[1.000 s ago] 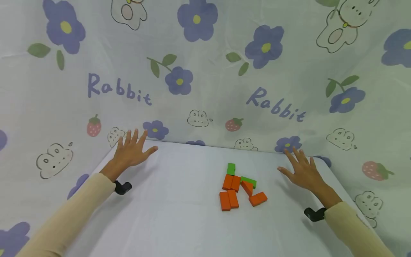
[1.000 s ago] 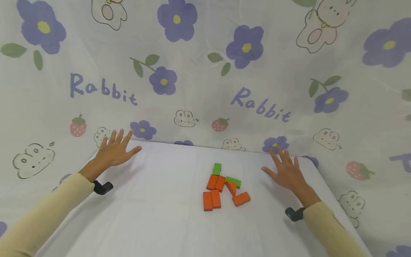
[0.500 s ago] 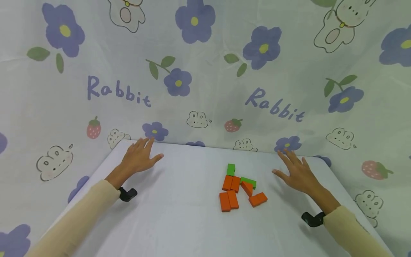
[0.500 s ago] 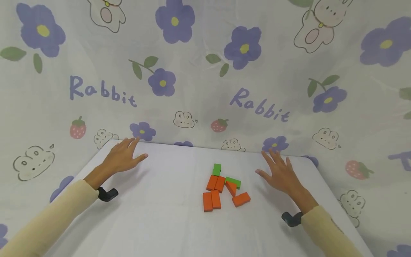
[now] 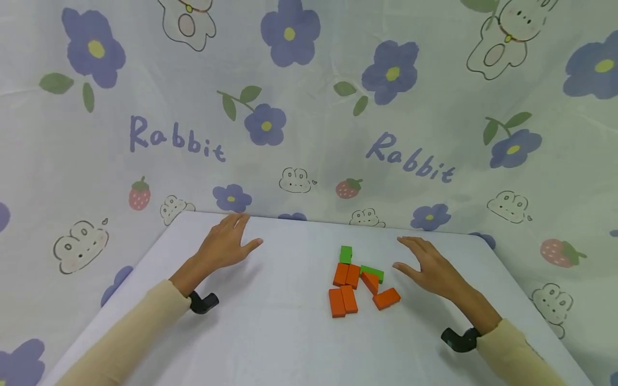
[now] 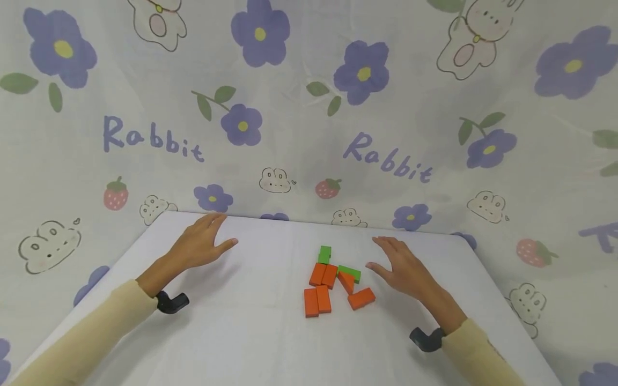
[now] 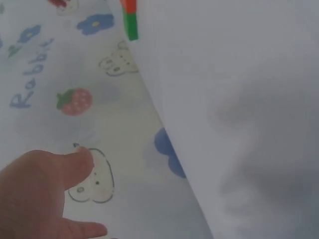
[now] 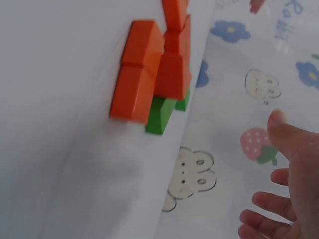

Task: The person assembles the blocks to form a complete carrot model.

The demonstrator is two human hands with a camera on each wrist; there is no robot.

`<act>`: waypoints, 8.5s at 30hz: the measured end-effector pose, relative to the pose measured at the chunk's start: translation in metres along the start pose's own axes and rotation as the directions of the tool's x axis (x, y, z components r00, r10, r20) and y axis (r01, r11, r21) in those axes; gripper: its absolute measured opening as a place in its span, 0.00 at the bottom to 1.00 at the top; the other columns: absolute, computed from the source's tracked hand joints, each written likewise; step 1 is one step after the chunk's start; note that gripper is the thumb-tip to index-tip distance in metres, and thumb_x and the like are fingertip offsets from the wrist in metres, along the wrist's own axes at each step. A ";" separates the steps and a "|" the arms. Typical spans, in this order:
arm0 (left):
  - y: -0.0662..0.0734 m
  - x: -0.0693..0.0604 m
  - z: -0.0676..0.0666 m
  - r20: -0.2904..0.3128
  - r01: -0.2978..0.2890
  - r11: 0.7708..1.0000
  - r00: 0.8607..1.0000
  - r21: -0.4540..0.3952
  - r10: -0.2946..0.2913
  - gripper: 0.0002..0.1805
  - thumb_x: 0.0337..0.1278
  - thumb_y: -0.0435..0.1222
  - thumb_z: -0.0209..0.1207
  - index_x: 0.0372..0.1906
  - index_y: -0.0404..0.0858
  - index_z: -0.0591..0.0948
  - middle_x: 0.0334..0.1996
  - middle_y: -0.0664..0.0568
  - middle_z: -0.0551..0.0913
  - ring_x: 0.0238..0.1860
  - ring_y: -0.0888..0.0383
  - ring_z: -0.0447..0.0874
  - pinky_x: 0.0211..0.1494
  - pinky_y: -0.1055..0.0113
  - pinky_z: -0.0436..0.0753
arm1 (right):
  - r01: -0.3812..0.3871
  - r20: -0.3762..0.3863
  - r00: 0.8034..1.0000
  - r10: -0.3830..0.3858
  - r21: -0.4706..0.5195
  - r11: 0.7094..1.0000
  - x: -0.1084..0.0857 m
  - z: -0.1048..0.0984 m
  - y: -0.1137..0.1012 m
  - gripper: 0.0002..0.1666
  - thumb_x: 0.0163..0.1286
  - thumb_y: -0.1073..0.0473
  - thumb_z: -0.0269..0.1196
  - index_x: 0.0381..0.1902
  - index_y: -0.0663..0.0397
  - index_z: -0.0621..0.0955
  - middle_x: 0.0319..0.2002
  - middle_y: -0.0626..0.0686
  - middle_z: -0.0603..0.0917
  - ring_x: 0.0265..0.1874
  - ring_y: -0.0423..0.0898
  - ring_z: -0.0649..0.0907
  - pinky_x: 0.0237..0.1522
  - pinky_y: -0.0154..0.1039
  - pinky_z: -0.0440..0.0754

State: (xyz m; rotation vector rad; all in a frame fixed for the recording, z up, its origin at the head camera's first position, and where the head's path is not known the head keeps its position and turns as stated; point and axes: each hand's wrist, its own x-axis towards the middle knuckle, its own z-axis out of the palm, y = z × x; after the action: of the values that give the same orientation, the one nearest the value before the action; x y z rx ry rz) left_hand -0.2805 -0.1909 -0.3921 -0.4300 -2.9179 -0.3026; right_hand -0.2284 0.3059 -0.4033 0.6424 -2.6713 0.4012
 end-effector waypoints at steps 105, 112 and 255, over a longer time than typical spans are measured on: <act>0.092 -0.020 0.047 0.168 -0.096 0.916 0.971 -0.390 0.173 0.32 0.50 0.49 0.73 0.59 0.42 0.77 0.55 0.53 0.79 0.57 0.51 0.74 0.61 0.54 0.77 | 0.095 0.348 0.910 -0.224 0.351 0.931 0.006 0.051 -0.073 0.24 0.66 0.54 0.69 0.58 0.52 0.81 0.54 0.48 0.83 0.50 0.46 0.81 0.52 0.42 0.84; 0.064 -0.017 0.044 0.177 -0.030 0.908 0.978 -0.419 0.114 0.33 0.50 0.49 0.74 0.61 0.44 0.78 0.57 0.53 0.79 0.57 0.50 0.74 0.61 0.51 0.78 | 0.112 0.377 0.893 -0.246 0.344 0.932 0.005 0.056 -0.077 0.24 0.66 0.52 0.70 0.58 0.51 0.82 0.54 0.47 0.81 0.52 0.44 0.79 0.54 0.39 0.83; 0.011 -0.028 0.082 0.088 -0.087 0.874 0.985 -0.478 0.146 0.37 0.53 0.51 0.71 0.69 0.48 0.75 0.65 0.53 0.78 0.56 0.54 0.70 0.65 0.49 0.75 | 0.024 0.238 0.961 -0.143 0.444 0.896 0.092 0.160 -0.155 0.37 0.66 0.48 0.70 0.68 0.61 0.74 0.56 0.55 0.76 0.52 0.46 0.77 0.59 0.43 0.79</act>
State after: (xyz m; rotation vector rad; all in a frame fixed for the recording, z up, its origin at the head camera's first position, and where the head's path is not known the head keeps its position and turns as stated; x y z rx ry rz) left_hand -0.2624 -0.1692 -0.4748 -0.7130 -2.8932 -1.0162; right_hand -0.2744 0.0823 -0.4796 1.0026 -2.8042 0.9741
